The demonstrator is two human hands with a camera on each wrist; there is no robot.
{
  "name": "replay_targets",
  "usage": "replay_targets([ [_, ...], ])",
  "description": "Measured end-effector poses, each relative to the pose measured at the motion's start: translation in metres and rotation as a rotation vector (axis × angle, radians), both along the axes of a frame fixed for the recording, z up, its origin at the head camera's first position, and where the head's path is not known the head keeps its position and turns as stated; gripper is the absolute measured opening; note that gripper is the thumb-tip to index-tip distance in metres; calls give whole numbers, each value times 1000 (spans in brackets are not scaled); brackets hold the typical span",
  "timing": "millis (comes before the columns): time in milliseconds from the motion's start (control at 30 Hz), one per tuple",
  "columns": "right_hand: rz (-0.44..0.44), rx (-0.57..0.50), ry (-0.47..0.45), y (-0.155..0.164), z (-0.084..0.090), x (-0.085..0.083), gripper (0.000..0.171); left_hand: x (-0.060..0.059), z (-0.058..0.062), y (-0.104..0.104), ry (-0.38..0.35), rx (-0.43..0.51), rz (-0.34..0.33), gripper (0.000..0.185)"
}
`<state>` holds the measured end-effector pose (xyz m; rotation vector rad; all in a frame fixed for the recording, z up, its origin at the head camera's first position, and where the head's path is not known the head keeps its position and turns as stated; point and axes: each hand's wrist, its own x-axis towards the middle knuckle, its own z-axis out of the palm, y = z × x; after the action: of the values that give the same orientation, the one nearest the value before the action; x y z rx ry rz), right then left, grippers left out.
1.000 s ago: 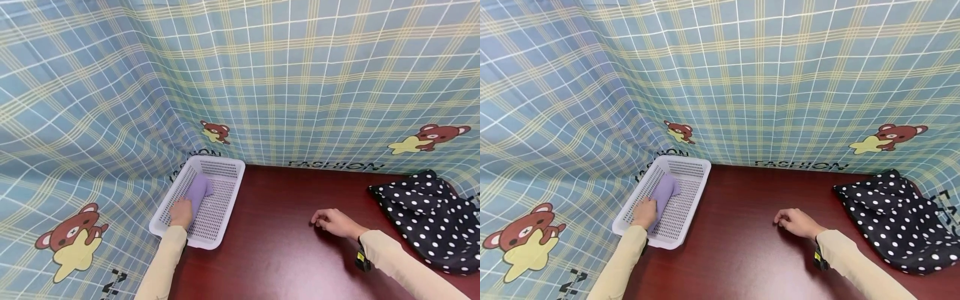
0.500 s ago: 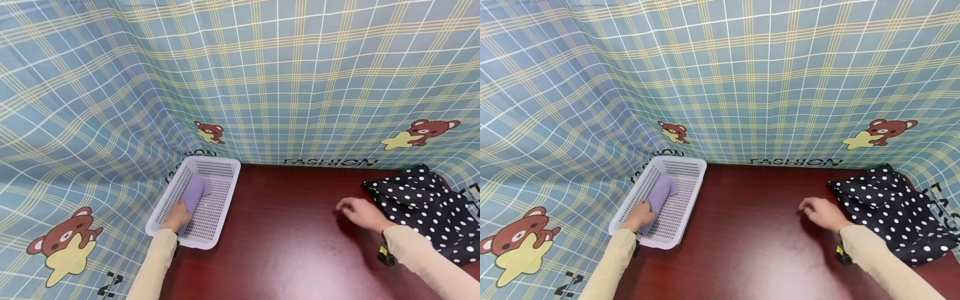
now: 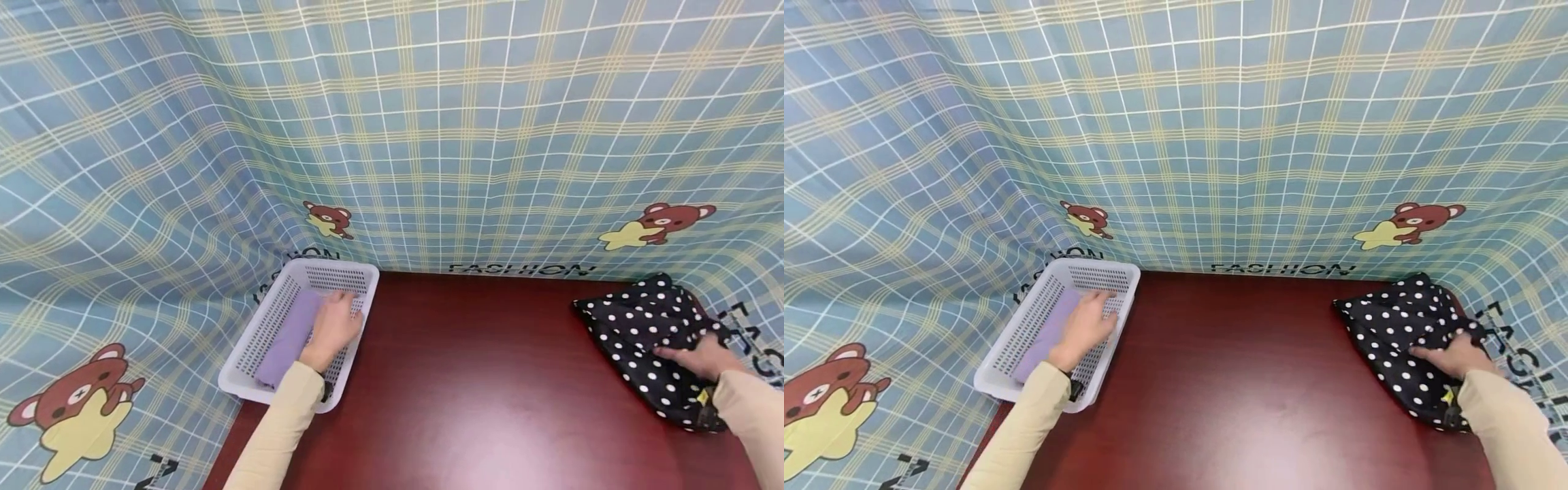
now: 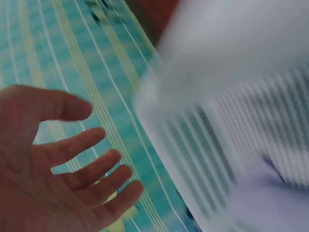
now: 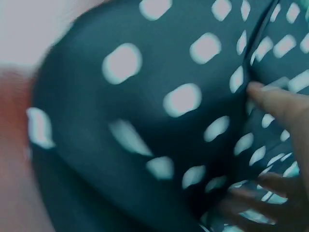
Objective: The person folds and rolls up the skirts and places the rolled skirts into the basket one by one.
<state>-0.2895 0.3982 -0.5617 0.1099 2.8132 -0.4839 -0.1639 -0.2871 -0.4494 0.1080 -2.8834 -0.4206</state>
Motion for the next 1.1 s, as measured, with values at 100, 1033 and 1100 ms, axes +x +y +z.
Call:
replay_targets([
  [100, 66, -45, -76, 10, -13, 3, 111, -8, -3, 35, 129, 32, -81, 33],
  [1033, 564, -305, 298, -271, 4, 105, 22, 22, -100, 158, -204, 516, -333, 55],
  [1100, 579, -298, 453, -278, 26, 99, 23, 17, -86, 151, -96, 571, -307, 40],
])
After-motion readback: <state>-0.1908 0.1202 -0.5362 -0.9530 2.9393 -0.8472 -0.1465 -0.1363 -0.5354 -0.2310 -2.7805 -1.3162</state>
